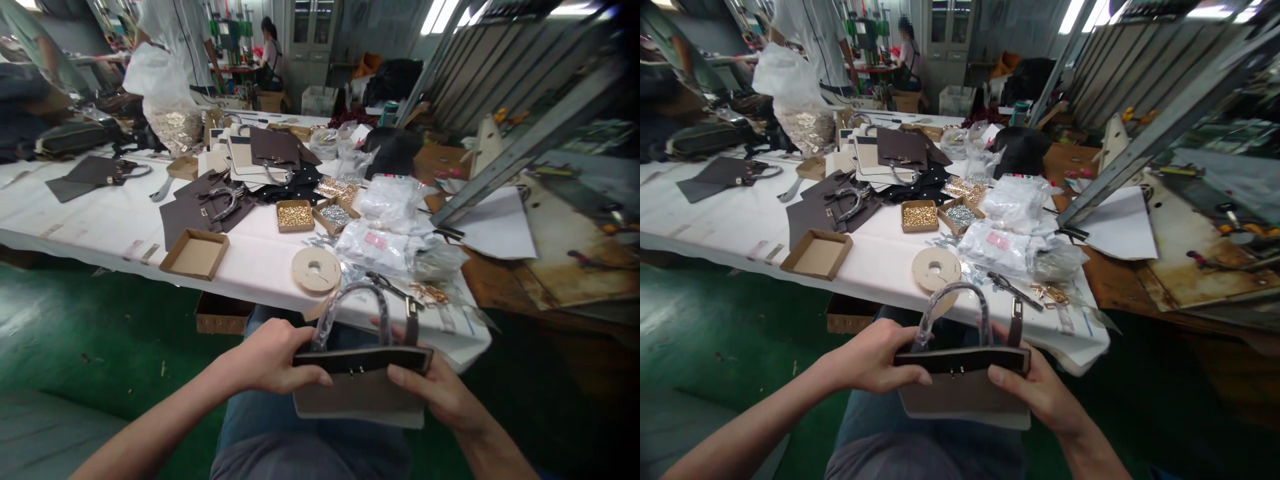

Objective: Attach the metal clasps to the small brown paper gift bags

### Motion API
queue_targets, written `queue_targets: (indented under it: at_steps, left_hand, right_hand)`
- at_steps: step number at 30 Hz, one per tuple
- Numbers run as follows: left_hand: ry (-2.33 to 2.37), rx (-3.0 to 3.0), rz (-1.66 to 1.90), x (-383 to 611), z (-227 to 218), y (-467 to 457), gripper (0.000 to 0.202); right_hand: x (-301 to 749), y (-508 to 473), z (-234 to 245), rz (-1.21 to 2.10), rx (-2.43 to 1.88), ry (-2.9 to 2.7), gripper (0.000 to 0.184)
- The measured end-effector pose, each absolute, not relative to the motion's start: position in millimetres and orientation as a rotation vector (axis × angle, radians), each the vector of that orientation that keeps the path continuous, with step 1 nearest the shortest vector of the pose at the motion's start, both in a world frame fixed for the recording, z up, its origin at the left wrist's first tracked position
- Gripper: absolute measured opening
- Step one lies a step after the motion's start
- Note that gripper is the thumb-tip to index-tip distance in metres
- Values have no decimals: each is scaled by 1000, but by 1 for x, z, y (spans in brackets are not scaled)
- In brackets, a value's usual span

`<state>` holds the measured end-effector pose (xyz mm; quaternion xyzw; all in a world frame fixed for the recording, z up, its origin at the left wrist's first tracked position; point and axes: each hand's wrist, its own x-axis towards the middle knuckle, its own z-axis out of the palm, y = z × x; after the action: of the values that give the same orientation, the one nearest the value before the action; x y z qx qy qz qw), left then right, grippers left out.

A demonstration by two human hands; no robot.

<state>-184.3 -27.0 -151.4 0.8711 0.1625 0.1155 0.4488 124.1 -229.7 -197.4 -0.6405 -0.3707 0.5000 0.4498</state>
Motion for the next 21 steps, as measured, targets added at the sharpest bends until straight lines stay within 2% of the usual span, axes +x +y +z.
queue_targets:
  at_steps: [3, 6, 12, 17, 21]
  left_hand:
    - [552, 2088, 309, -179, -152, -15, 43]
    - [634, 1902, 302, -169, -154, 13, 55]
    - [972, 1751, 161, -137, -168, 100, 73]
    - [1171, 1789, 68, -115, -190, 148, 73]
    - [1236, 1811, 8, -108, -216, 154, 79]
  right_hand:
    - [135, -193, -183, 1298, -1526, -1007, 83]
    - [142, -145, -168, 1179, -1545, -998, 83]
    - [142, -52, -176, 1329, -1419, -809, 101]
    - [139, -16, -206, 1322, -1463, -701, 92]
    - [141, -10, -225, 1232, -1561, -710, 78]
